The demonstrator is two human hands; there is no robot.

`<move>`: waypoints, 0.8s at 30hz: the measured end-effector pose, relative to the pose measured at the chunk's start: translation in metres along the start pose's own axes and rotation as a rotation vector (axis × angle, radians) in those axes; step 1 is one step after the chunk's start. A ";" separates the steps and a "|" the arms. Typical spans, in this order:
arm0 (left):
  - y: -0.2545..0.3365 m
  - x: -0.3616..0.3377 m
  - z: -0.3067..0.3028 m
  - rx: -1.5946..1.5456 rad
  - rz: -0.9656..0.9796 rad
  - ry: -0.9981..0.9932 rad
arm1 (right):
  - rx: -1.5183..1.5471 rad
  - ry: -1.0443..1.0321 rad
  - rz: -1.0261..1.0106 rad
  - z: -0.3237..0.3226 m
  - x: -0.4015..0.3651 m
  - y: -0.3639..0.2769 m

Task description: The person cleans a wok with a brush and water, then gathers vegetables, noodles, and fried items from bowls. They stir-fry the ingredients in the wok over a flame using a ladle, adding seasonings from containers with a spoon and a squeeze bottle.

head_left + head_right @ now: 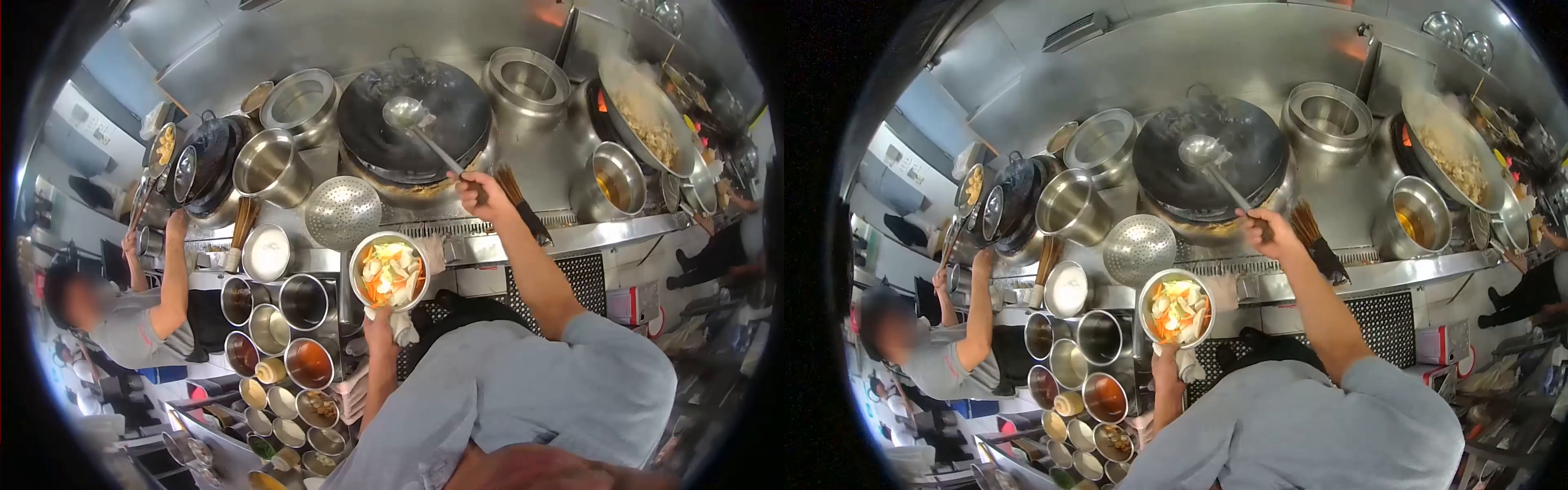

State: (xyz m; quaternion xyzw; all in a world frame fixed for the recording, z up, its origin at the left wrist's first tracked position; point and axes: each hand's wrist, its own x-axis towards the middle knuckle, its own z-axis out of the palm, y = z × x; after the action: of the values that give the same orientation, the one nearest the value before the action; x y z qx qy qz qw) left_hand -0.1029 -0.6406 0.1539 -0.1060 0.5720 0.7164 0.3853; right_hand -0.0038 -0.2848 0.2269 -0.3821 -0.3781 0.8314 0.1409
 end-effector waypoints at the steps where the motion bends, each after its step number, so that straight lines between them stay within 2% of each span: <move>1: 0.000 0.004 0.005 -0.009 -0.004 -0.033 | 0.037 -0.062 -0.048 -0.002 0.008 -0.019; 2: -0.004 -0.012 -0.042 -0.007 -0.019 -0.060 | 0.085 -0.115 -0.084 0.019 -0.012 0.013; 4: -0.002 -0.010 -0.043 -0.011 -0.023 -0.054 | -0.561 0.166 -0.208 0.028 -0.023 0.004; 5: -0.001 -0.007 -0.038 -0.008 -0.027 -0.051 | -0.567 0.160 -0.208 0.026 -0.025 -0.002; 7: 0.005 -0.010 -0.044 -0.027 -0.032 -0.039 | -0.768 0.296 -0.309 0.022 -0.038 0.006; 10: 0.005 -0.012 -0.067 -0.049 -0.040 -0.025 | -0.788 0.357 -0.276 0.034 -0.065 0.032; 11: 0.009 -0.012 -0.067 -0.046 -0.036 -0.010 | -0.635 0.278 -0.250 0.034 -0.070 0.044; 14: 0.025 0.004 -0.060 0.027 -0.064 -0.024 | -0.445 0.220 -0.168 0.040 -0.072 0.030; 16: 0.038 0.011 -0.057 0.098 -0.098 -0.061 | -0.630 0.195 -0.250 0.042 -0.044 0.018; 17: 0.048 0.013 -0.047 0.116 -0.045 -0.095 | -0.772 0.203 -0.315 0.052 -0.032 0.009; 18: 0.056 0.016 -0.041 0.135 0.006 -0.127 | -0.770 0.206 -0.318 0.054 -0.015 0.005; 20: 0.061 0.021 -0.033 0.117 0.028 -0.152 | -1.111 0.342 -0.415 0.059 0.007 0.000; 22: 0.066 0.016 -0.025 0.076 0.044 -0.120 | -1.126 0.294 -0.362 0.057 -0.009 0.001; 24: 0.046 0.027 -0.039 0.038 0.050 -0.107 | -1.140 0.179 -0.331 0.041 -0.033 0.021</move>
State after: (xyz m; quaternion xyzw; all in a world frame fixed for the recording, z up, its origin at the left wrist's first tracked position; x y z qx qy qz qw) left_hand -0.1633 -0.6670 0.1594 -0.0458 0.5663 0.7196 0.3993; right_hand -0.0107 -0.3371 0.2465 -0.4020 -0.8055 0.4293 0.0728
